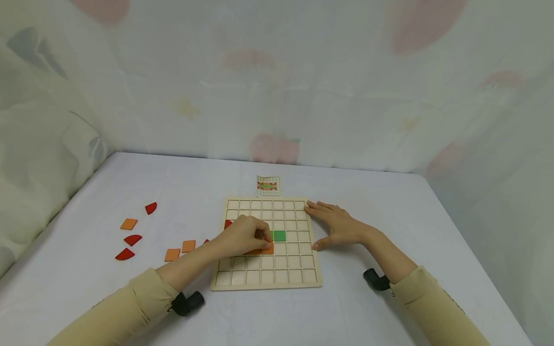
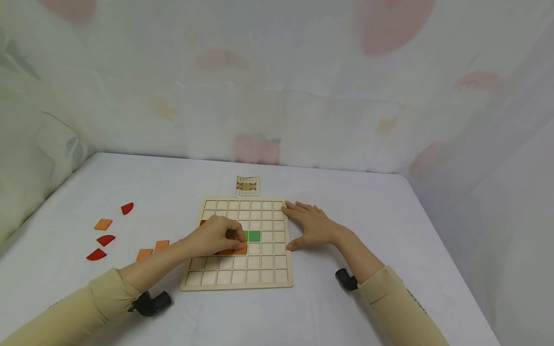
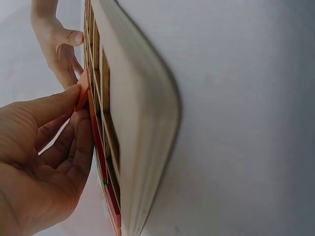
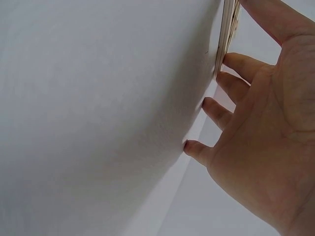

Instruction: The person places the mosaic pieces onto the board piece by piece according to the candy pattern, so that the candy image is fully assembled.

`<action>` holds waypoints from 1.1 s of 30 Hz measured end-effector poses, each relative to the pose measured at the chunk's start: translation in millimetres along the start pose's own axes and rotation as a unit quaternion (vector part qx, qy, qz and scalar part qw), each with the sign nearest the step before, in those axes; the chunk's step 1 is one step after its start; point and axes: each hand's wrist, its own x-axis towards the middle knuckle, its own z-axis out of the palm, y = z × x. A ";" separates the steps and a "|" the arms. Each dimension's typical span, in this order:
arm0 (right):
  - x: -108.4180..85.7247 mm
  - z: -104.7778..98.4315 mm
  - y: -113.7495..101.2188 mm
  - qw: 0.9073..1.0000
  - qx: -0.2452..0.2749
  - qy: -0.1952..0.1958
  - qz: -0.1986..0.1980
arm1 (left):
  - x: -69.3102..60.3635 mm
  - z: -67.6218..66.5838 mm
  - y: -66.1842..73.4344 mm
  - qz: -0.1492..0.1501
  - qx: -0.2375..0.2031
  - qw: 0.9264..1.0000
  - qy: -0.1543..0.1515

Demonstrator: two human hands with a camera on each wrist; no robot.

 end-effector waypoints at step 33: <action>-0.7 0.3 2.1 1.000 0.005 0.001 -0.003 | 1.5 1.9 -3.6 0.026 0.027 0.999 0.008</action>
